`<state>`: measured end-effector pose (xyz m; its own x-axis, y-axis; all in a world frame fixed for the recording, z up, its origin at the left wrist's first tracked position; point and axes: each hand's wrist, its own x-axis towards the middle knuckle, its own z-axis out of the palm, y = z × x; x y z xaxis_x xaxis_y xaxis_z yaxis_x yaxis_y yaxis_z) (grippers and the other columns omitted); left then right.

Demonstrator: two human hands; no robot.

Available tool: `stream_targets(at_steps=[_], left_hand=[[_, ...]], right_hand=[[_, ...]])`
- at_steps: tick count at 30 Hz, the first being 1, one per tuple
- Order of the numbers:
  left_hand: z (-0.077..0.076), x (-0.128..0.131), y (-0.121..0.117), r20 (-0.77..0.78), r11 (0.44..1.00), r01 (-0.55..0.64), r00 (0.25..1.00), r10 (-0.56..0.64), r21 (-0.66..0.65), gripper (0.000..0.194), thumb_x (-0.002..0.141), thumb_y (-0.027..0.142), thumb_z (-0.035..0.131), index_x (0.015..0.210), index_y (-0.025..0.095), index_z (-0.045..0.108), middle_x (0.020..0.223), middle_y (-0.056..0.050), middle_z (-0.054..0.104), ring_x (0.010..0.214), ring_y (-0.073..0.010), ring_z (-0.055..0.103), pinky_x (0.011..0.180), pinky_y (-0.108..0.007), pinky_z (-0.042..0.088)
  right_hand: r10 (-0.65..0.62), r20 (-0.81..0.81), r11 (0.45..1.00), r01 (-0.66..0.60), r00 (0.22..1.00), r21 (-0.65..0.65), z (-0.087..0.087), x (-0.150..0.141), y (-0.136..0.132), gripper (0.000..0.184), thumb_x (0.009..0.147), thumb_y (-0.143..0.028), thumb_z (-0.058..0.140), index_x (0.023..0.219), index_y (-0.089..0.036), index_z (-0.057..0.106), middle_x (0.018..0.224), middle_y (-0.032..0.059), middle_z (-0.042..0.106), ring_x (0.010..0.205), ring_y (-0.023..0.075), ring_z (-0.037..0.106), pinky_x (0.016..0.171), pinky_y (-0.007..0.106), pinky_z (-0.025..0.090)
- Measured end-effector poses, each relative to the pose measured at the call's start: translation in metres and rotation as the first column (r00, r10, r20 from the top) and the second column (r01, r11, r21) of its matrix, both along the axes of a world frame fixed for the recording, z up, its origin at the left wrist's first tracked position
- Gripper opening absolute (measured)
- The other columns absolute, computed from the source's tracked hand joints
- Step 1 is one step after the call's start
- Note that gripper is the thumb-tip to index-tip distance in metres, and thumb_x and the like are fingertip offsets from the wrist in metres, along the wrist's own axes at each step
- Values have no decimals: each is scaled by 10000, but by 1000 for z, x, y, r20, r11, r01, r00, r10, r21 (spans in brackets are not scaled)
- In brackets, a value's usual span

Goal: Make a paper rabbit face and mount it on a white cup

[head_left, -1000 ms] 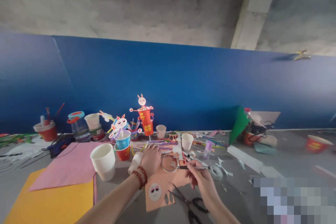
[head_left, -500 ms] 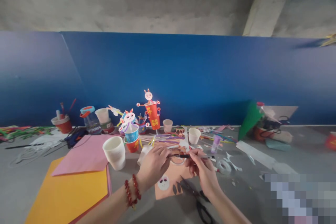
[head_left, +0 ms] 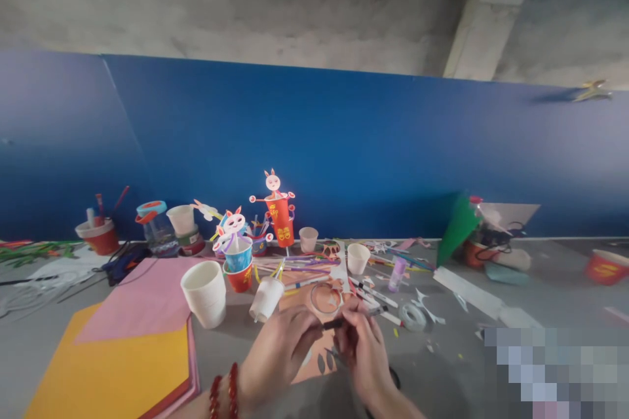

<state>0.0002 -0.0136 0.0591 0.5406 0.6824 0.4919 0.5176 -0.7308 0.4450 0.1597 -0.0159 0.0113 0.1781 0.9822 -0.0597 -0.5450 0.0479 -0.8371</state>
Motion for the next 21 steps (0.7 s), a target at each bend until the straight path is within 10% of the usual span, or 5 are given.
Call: stream_targets(at_steps=[11,15,18,21], left_hand=[[-30,-13,0,-57,993,-111,992,109,-45,222,996,228,433,849,225,599,793,-19,675,704,-172,645,626,-254,464],[-34,-32,23,-174,949,-262,940,292,177,247,988,262,444,858,225,650,862,-41,664,802,-217,624,748,-339,473],[-36,-41,34,-272,879,-343,858,437,330,225,940,207,488,811,209,672,923,-71,645,860,-250,593,823,-419,449],[-38,-41,39,-343,837,-353,792,506,418,199,890,134,504,857,183,694,946,-95,647,909,-277,569,888,-480,420]], right_hand=[[131,142,991,-130,981,-21,-16,-14,-1,465,730,-642,690,714,-215,508,446,-92,438,355,60,309,367,171,218],[210,366,976,-216,907,-24,-25,21,17,581,755,-750,608,956,-205,608,558,-32,620,339,83,375,346,181,219],[26,627,982,-136,778,129,-30,75,33,495,796,-685,617,792,-191,646,608,12,664,403,104,438,409,208,295],[-190,855,975,-10,482,222,-30,125,45,394,876,-572,568,732,-217,661,598,11,655,504,169,551,505,253,384]])
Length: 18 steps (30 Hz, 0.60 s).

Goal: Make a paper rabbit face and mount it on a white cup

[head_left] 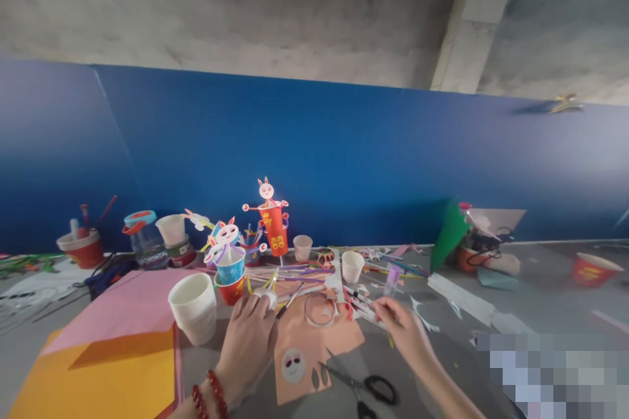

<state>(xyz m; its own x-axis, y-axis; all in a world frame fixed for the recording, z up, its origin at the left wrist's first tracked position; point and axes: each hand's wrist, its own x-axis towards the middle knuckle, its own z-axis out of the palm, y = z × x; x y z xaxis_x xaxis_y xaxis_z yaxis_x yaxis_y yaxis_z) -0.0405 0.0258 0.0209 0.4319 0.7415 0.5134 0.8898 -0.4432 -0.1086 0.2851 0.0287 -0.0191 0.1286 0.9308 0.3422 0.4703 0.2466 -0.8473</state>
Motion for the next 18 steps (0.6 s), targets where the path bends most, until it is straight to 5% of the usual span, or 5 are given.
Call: stream_targets(at_steps=[3,7,9,18], left_hand=[[-3,7,3,-97,1000,-5,995,5,2,200,883,129,515,878,169,711,973,-112,659,947,-299,563,915,-502,413],[-5,16,8,-135,1000,6,991,-6,4,200,895,173,552,801,184,727,990,-113,673,1023,-324,567,976,-522,395],[-7,16,10,-144,1000,-1,990,0,-9,187,886,162,572,819,200,742,1010,-108,678,1063,-327,567,1004,-527,384],[-18,13,17,-177,993,-110,979,101,-41,198,903,164,586,879,214,777,1074,-83,692,1113,-297,568,1070,-494,330]], right_hand=[[-41,400,999,29,916,37,7,19,2,222,912,-367,552,803,-242,699,741,30,713,696,229,646,651,299,449],[10,818,999,36,576,-37,15,4,1,186,872,-141,554,907,-219,719,956,75,739,990,268,648,813,317,454],[3,871,995,84,491,-51,15,-4,2,184,859,-117,572,937,-193,721,988,104,738,1034,291,641,845,337,449],[54,906,990,93,419,-102,13,3,5,198,867,-92,548,979,-168,693,1002,123,747,1033,308,666,833,350,452]])
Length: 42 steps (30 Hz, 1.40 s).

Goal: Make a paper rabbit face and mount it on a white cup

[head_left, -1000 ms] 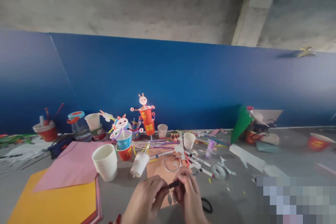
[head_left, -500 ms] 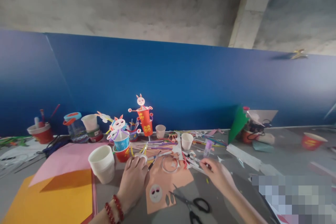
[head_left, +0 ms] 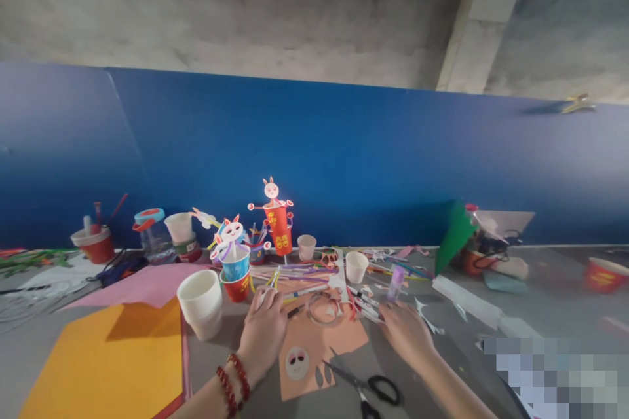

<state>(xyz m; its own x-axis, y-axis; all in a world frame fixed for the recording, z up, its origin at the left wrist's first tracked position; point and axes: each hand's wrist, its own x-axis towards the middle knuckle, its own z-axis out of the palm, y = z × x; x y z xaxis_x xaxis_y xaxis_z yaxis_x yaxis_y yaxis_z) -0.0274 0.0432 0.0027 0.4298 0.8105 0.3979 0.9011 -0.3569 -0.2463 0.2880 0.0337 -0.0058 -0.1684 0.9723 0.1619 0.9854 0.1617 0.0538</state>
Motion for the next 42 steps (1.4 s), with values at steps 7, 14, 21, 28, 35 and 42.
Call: stream_targets(at_steps=[7,14,21,28,35,42], left_hand=[[-3,9,10,35,1000,0,999,0,-11,220,870,101,591,768,197,760,1047,-95,686,1095,-305,566,1020,-497,356],[8,12,5,122,998,53,991,-50,-27,205,848,50,590,853,174,752,1011,-122,681,1052,-334,568,991,-532,364],[35,39,-25,347,932,355,885,-309,-75,225,917,410,640,1066,245,673,1082,-55,676,1032,-254,582,930,-419,413],[34,52,-46,481,883,469,782,-396,-36,173,996,260,490,911,197,627,905,-63,680,931,-250,609,911,-443,441],[60,31,-52,545,862,497,751,-373,-96,317,1046,335,310,940,202,577,810,-55,657,787,-240,623,787,-381,476],[25,-2,-81,831,765,511,554,57,-393,549,1052,456,91,700,224,442,545,47,416,475,-130,412,496,-240,377]], right_hand=[[-32,-121,999,29,992,-27,40,18,-8,160,871,-140,521,899,-217,660,858,75,750,840,264,700,646,281,395],[69,-745,997,-66,663,34,53,29,-14,205,824,-407,576,771,-214,620,602,-23,581,525,154,507,517,245,329],[46,-971,987,-163,233,8,39,-21,-25,313,742,-481,703,694,-193,587,513,-59,460,485,111,396,481,223,278],[-58,-989,963,-268,-137,-19,34,-88,-37,428,736,-595,716,748,-202,548,442,-94,413,402,80,344,422,207,258],[-123,-952,921,-388,-281,-5,46,-130,-40,251,804,-412,650,736,-203,528,398,-70,531,322,50,326,356,169,199],[36,-862,999,-3,-506,44,72,-89,-33,225,703,-307,623,599,-224,442,355,-101,413,314,59,325,343,178,232]])
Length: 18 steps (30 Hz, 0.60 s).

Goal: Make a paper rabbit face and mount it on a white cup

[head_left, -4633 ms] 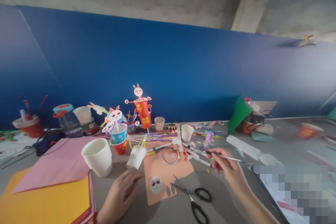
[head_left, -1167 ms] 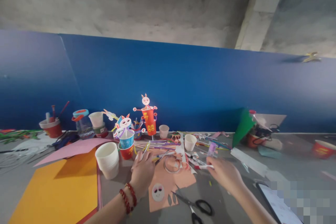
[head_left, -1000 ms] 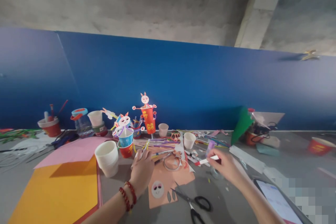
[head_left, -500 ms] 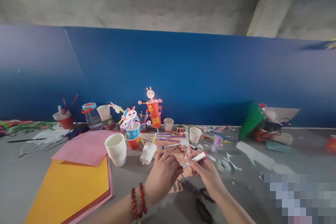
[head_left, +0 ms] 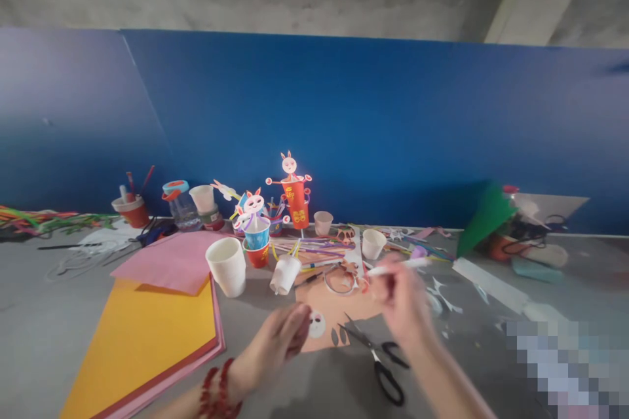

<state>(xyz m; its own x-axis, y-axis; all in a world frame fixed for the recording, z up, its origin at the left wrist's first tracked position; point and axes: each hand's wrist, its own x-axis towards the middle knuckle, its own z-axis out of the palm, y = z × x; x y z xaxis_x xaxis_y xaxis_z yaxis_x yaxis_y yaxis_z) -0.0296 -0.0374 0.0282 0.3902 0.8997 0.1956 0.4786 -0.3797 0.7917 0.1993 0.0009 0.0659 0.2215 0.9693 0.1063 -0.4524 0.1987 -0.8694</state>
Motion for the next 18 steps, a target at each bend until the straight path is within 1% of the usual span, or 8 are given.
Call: stream_targets(at_steps=[1,2,3,4,6,9,13,18], left_hand=[[-10,-7,-3,-10,1000,-28,1000,28,-6,557,1052,433,67,678,227,424,519,53,381,454,-130,385,473,-241,358],[-18,-14,-5,-80,998,-53,995,55,31,509,1056,415,151,687,223,443,552,41,428,504,-134,438,515,-242,383],[-25,-20,-5,-107,997,-61,992,66,53,428,1038,416,280,711,219,475,603,22,495,557,-146,479,550,-254,400],[-30,-25,-5,-143,996,-53,988,63,78,357,1011,393,373,732,215,506,657,3,550,599,-158,509,579,-266,412],[-33,-31,0,-272,984,31,962,18,174,253,993,313,410,841,210,583,802,-38,641,720,-187,583,661,-287,450],[-31,-32,12,-395,961,163,916,-63,225,271,993,192,373,1109,223,616,953,-65,686,837,-203,636,745,-298,483],[-31,-33,23,-439,943,218,894,-89,253,285,956,125,385,1045,215,640,952,-64,660,882,-212,619,762,-297,476],[-40,-38,20,-500,922,287,857,-127,259,337,899,96,435,1084,268,658,944,-39,622,862,-209,596,746,-296,452]], right_hand=[[-132,-36,990,133,991,50,2,13,3,208,705,-292,618,611,-223,445,362,-109,398,328,57,321,358,173,239],[-170,-9,983,170,985,71,2,24,5,174,711,-276,623,645,-224,471,374,-110,412,341,60,326,370,176,247],[-125,80,992,122,989,45,-1,31,6,147,716,-284,632,676,-221,505,389,-100,447,348,66,345,365,178,232],[1,202,1000,4,979,-24,-7,34,5,132,722,-305,640,719,-214,545,418,-77,512,360,74,378,361,179,220],[316,347,945,-261,883,-196,-25,24,2,163,735,-342,641,787,-201,579,484,-39,612,374,85,425,362,181,238],[528,408,849,-460,745,-259,-58,-9,1,146,717,-321,612,743,-191,552,517,-31,641,374,70,431,379,173,316],[519,465,851,-487,717,-200,-87,-40,13,96,673,-258,592,707,-203,522,453,-91,521,363,68,411,363,164,286],[471,487,874,-463,735,-147,-103,-43,18,103,699,-242,573,692,-222,472,484,-99,478,392,77,415,396,179,309]])
